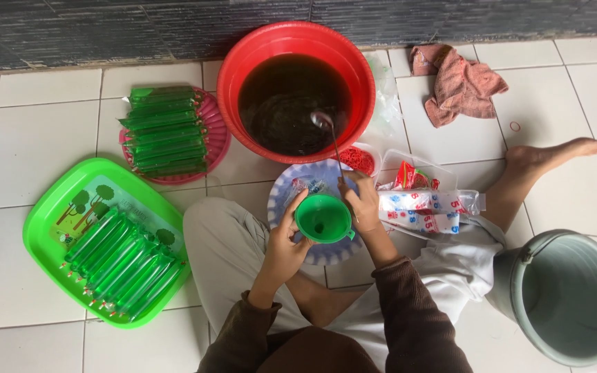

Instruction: Filling small plastic tubes with a dark liquid using a ladle and funnel, then sealing each tube with a rubber band.

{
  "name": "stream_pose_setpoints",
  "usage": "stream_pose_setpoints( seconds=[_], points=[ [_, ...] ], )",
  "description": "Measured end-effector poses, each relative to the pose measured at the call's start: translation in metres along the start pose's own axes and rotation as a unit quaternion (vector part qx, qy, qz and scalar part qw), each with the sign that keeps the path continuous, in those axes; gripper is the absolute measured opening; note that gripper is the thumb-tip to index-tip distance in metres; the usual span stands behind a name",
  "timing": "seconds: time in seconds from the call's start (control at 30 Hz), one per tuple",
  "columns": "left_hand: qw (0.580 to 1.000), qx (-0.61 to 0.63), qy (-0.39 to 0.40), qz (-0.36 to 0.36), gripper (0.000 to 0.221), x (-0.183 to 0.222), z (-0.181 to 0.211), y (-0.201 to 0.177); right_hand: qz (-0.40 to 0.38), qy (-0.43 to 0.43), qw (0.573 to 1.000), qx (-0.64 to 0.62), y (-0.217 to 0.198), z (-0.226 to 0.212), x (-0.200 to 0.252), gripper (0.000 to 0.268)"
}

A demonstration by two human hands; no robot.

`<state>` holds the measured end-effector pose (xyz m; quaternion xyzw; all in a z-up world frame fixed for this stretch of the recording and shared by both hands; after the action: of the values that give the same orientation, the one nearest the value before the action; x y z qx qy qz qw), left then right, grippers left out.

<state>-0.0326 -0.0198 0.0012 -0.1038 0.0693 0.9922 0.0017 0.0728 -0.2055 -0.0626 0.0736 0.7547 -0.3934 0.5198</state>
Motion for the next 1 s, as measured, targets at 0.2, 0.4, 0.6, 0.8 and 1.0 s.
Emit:
stream_pose_setpoints(
  seconds=[0.2,0.4,0.6,0.8,1.0],
  points=[
    [1.000,-0.016,0.007,0.000,0.080,-0.011,0.052,0.009,-0.073,0.029,0.997,0.016,0.021,0.006,0.059,0.006],
    [0.999,0.013,0.006,0.033,0.079,-0.007,0.034,0.006,0.076,0.309,0.947,-0.037,-0.048,-0.041,0.029,0.009],
    [0.997,-0.021,0.040,0.059,0.068,-0.005,0.029,0.007,-0.011,0.439,0.898,-0.019,-0.056,-0.062,0.100,0.016],
    [0.991,-0.085,0.073,0.076,0.068,0.012,-0.008,0.000,-0.210,0.330,0.920,-0.033,-0.049,-0.068,0.097,0.022],
    [0.991,-0.068,0.092,0.069,0.063,0.009,0.010,0.008,-0.006,0.309,0.947,-0.092,-0.090,-0.085,0.013,0.033]
  ],
)
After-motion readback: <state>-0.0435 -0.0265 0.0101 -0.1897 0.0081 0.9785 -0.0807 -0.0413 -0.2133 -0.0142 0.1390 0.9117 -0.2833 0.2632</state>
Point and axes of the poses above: each hand's wrist, its own x-axis away from the middle knuckle, its own y-axis out of the palm, z = x × y, the point moved 4 cm from there along -x, towards the middle knuckle, and after that the axes turned 6 degrees about x, right-handed, at the moved point
